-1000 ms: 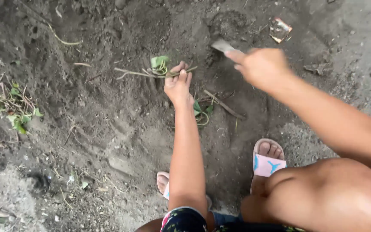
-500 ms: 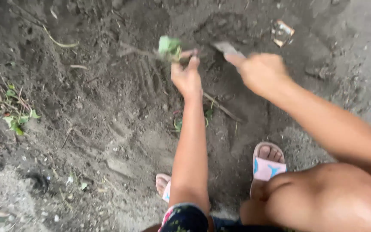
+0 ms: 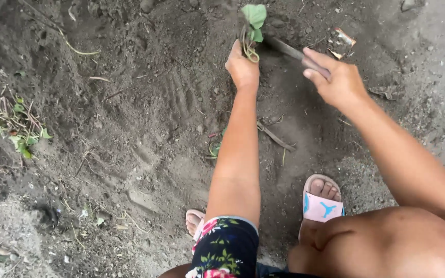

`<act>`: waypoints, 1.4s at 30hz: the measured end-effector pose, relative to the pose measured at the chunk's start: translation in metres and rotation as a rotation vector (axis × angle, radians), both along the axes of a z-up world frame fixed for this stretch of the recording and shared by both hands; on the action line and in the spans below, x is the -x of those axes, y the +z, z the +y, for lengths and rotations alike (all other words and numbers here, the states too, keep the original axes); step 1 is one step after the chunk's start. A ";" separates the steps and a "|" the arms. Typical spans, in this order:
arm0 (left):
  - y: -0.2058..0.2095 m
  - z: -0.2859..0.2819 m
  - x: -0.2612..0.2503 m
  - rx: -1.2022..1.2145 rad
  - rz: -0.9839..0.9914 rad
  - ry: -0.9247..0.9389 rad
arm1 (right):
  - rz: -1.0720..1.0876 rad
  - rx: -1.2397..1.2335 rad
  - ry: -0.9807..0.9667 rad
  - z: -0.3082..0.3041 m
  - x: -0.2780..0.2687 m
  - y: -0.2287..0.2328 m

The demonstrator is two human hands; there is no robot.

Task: Planting sweet potato cuttings into the soil using a small hand digging tool.

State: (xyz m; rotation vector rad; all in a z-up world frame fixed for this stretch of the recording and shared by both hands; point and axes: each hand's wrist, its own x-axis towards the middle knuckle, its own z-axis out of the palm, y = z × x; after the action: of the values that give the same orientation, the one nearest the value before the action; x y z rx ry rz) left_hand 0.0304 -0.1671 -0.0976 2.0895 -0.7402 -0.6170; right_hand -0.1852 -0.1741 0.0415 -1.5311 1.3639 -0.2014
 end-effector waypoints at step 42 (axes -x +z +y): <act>0.039 0.010 0.016 -0.119 0.231 -0.063 | -0.199 0.052 -0.047 0.046 -0.013 -0.032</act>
State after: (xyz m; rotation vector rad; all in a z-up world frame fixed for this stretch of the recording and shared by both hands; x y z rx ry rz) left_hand 0.0147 -0.1569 -0.0586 2.0632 -0.6528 -0.9394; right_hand -0.1721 -0.1285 0.0098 -1.4805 1.2453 -0.4099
